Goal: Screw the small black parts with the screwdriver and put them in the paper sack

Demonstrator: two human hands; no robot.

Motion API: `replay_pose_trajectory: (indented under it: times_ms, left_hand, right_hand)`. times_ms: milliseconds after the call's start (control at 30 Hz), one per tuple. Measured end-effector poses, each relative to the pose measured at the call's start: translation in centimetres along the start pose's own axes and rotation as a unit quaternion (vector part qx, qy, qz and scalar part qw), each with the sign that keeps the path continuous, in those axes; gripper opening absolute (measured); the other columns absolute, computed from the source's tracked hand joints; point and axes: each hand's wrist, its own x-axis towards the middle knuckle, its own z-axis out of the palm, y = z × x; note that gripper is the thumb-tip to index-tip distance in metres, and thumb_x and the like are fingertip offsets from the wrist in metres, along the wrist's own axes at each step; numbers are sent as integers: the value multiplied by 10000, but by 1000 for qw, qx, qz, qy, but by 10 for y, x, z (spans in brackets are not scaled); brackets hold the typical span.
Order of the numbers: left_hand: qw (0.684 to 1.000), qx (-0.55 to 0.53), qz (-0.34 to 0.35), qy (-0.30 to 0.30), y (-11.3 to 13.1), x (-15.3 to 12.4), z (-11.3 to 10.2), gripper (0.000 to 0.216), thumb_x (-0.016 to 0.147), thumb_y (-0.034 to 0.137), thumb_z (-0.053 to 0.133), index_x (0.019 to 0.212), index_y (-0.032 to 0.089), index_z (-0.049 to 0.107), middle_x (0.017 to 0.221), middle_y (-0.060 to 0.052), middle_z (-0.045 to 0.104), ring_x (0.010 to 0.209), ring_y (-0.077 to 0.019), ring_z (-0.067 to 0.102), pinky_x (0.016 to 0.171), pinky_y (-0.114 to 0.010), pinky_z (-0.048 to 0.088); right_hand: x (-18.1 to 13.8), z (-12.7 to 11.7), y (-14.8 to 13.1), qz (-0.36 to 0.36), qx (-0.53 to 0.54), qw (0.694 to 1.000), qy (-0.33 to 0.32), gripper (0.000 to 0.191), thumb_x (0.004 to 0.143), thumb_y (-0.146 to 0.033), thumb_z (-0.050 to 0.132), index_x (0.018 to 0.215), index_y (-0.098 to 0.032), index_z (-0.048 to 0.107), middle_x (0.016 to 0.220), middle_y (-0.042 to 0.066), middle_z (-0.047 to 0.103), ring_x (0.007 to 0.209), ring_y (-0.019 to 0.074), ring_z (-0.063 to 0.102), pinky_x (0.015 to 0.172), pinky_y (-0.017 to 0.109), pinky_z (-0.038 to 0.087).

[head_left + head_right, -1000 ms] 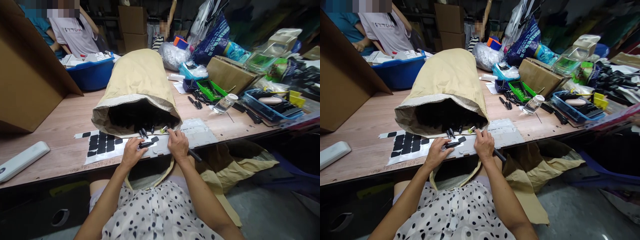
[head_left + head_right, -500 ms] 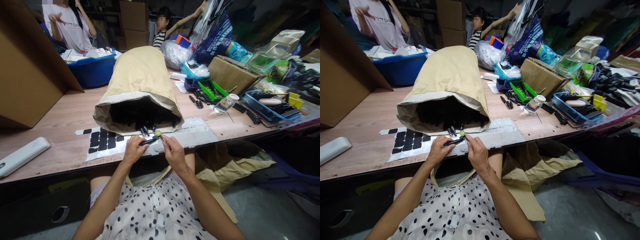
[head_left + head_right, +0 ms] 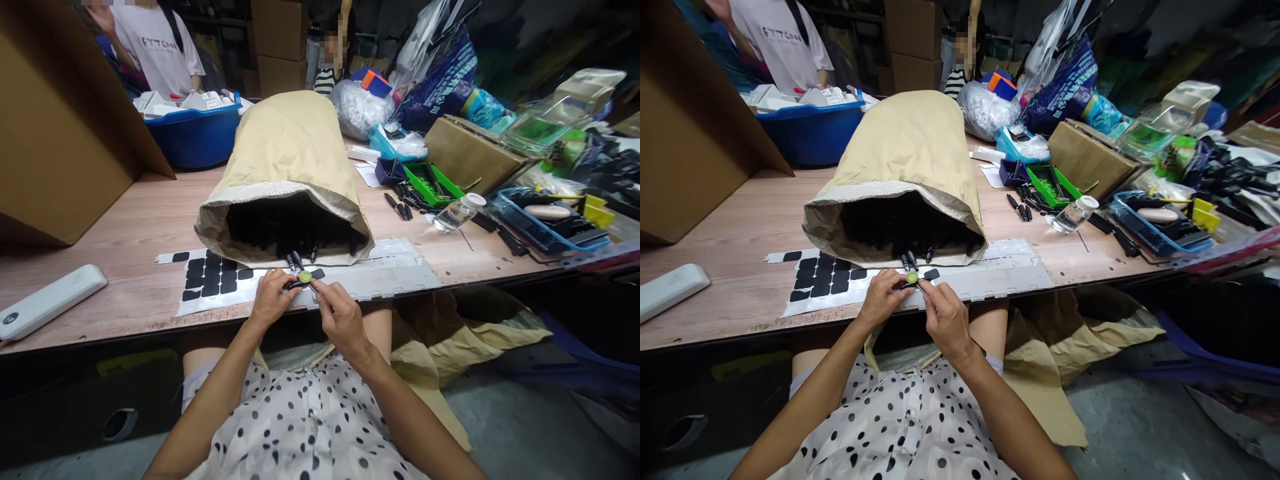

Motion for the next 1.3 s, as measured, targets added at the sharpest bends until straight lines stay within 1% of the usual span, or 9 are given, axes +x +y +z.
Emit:
replay_pose_trajectory:
  times_ms: [133,233,400,533,633,767,933,1100,1300]
  left_hand:
    - [1000,2,1,6,1,0,0,92,805,228,706,885,260,740,759,-5,623,805,-209,572,756,-333,448]
    - [1000,6,0,13,3,-1,0,95,782,240,725,878,243,727,786,-9,640,805,-210,579,770,-341,452]
    - [999,21,6,31,5,-2,2,57,781,250,714,836,242,701,781,-8,631,803,-213,578,772,-346,455]
    - [998,16,47,32,5,-5,-1,58,811,266,689,856,231,705,792,-23,642,807,-213,581,772,-348,466]
    - [991,29,127,32,6,-18,-5,87,813,286,683,863,225,719,883,-54,674,902,-239,592,837,-387,474]
    - [973,70,219,16,8,-52,-6,84,796,300,685,807,228,727,1238,-95,652,1237,-331,511,1009,-479,431]
    - [964,130,229,-31,2,-86,3,67,784,290,698,760,227,699,1529,-80,479,1447,-354,331,1141,-516,337]
    - [961,179,210,-5,-6,-97,17,69,779,285,697,744,234,668,1567,-62,448,1464,-346,320,1153,-496,314]
    - [964,169,201,49,5,-98,20,104,777,304,695,707,237,657,1443,-78,586,1367,-347,453,1089,-484,356]
  right_hand:
    - [-2,3,4,3,-17,999,-27,358,989,-199,440,1233,-249,697,853,26,670,768,144,641,736,222,519]
    - [5,-2,20,21,-53,998,-1,349,985,-198,452,1224,-251,701,913,37,686,850,158,649,791,238,514]
    - [30,-11,63,69,-204,976,20,344,920,-143,516,1162,-254,734,856,48,651,837,202,594,743,284,467]
    - [37,-3,81,67,-286,955,28,343,899,-122,520,1128,-252,740,841,57,618,783,201,526,682,289,394]
    - [34,4,82,51,-319,945,54,341,896,-124,511,1127,-246,729,846,60,603,775,202,491,659,292,345]
    - [30,9,80,37,-333,940,66,341,882,-120,507,1124,-243,714,835,59,582,778,205,462,665,299,322]
    - [30,9,81,40,-332,940,64,351,889,-124,498,1145,-249,703,846,65,577,790,216,452,679,310,320]
    - [30,10,81,39,-332,940,73,339,884,-124,504,1125,-247,709,836,63,576,772,214,450,668,312,314]
    - [30,10,80,23,-335,938,89,333,876,-119,512,1104,-247,717,809,57,579,764,216,454,660,313,315]
